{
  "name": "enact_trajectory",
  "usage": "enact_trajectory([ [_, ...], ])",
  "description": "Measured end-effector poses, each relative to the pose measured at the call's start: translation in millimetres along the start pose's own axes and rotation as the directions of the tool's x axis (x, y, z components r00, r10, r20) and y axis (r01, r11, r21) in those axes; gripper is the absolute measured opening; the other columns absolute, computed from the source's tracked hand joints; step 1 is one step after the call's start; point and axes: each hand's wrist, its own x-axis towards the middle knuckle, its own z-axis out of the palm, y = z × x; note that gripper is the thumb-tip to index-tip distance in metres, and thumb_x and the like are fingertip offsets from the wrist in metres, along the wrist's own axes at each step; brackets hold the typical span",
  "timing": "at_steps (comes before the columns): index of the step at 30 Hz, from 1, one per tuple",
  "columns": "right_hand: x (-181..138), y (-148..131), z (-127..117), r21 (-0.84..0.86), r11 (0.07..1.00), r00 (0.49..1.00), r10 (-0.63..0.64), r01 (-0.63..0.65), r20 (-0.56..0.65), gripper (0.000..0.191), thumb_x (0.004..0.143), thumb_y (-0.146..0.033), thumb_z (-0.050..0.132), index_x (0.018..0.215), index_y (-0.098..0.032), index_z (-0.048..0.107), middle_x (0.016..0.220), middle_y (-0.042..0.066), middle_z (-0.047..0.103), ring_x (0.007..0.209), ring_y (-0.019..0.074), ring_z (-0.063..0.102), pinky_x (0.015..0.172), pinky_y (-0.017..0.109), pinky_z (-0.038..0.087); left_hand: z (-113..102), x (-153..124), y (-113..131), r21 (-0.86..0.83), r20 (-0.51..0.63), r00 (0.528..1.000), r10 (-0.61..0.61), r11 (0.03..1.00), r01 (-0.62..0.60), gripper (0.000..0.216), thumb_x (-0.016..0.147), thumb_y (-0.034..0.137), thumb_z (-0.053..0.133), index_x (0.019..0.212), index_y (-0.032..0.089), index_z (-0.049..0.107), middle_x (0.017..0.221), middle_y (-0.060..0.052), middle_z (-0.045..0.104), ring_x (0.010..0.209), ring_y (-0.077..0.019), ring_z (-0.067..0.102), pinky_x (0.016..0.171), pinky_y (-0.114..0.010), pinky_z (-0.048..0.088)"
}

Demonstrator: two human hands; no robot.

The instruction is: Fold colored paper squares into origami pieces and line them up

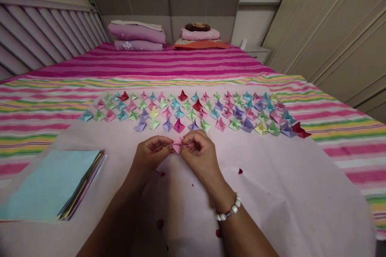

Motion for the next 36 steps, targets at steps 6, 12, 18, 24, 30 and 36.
enact_trajectory([
  [6, -2.4, 0.4, 1.5, -0.074, 0.996, 0.998, -0.058, 0.057, -0.010, 0.011, 0.070, -0.012, 0.061, 0.063, -0.020, 0.057, 0.075, 0.001, 0.056, 0.064, 0.0142, 0.050, 0.054, 0.026, 0.039, 0.5, 0.5, -7.3, 0.080, -0.009, 0.997, 0.080, 0.994, -0.079, 0.012, 0.056, 0.020, 0.068, 0.067, 0.016, 0.066, 0.061, 0.000, 0.067, 0.055, -0.0114, 0.062, 0.055, -0.021, 0.047],
  [12, -3.5, 0.1, 3.0, -0.107, 0.993, 0.998, -0.060, 0.058, -0.010, 0.012, 0.069, -0.009, 0.060, 0.063, -0.019, 0.058, 0.073, 0.001, 0.057, 0.061, 0.0131, 0.050, 0.052, 0.025, 0.038, -0.1, 1.3, -7.3, 0.209, -0.010, 0.984, 0.180, 0.962, -0.174, 0.012, 0.060, 0.019, 0.064, 0.072, 0.017, 0.066, 0.061, 0.000, 0.064, 0.055, -0.0126, 0.060, 0.055, -0.024, 0.049],
  [18, -3.5, 2.9, 1.1, -0.274, 0.953, 0.991, -0.136, 0.128, -0.011, 0.013, 0.071, -0.008, 0.057, 0.065, -0.019, 0.056, 0.071, 0.000, 0.054, 0.058, 0.0120, 0.048, 0.052, 0.025, 0.040, 3.7, -2.5, -6.1, 0.477, 0.135, 0.702, 0.699, 0.575, -0.665, 0.017, 0.067, 0.012, 0.065, 0.081, 0.019, 0.072, 0.082, -0.005, 0.065, 0.079, -0.0167, 0.062, 0.074, -0.031, 0.050],
  [24, -6.8, 3.0, 1.5, -0.392, 0.903, 0.984, -0.168, 0.176, 0.055, 0.013, 0.074, -0.009, 0.055, 0.070, -0.021, 0.055, 0.075, 0.000, 0.054, 0.058, 0.0120, 0.050, 0.053, 0.026, 0.041, 1.7, -0.4, -9.1, 0.549, 0.224, 0.654, 0.723, 0.461, -0.697, 0.012, 0.072, 0.009, 0.063, 0.075, 0.019, 0.069, 0.074, -0.003, 0.067, 0.073, -0.0160, 0.060, 0.069, -0.028, 0.048],
  [30, -8.3, 2.1, -0.1, -0.406, 0.894, 0.981, -0.152, 0.189, 0.123, 0.013, 0.076, -0.009, 0.055, 0.072, -0.021, 0.054, 0.076, 0.000, 0.053, 0.059, 0.0122, 0.051, 0.054, 0.026, 0.042, -0.9, -1.1, -6.8, 0.587, 0.275, 0.686, 0.673, 0.448, -0.674, 0.012, 0.073, 0.010, 0.059, 0.071, 0.021, 0.064, 0.073, -0.001, 0.066, 0.072, -0.0160, 0.060, 0.068, -0.027, 0.047],
  [36, -7.7, 3.9, -1.5, -0.361, 0.915, 0.980, -0.137, 0.182, 0.145, 0.013, 0.078, -0.009, 0.055, 0.073, -0.021, 0.055, 0.076, 0.000, 0.052, 0.062, 0.0124, 0.052, 0.054, 0.025, 0.042, -0.8, -1.0, -7.8, 0.579, 0.271, 0.686, 0.675, 0.456, -0.676, 0.013, 0.071, 0.008, 0.057, 0.070, 0.020, 0.062, 0.073, -0.002, 0.064, 0.072, -0.0156, 0.059, 0.067, -0.027, 0.047],
])
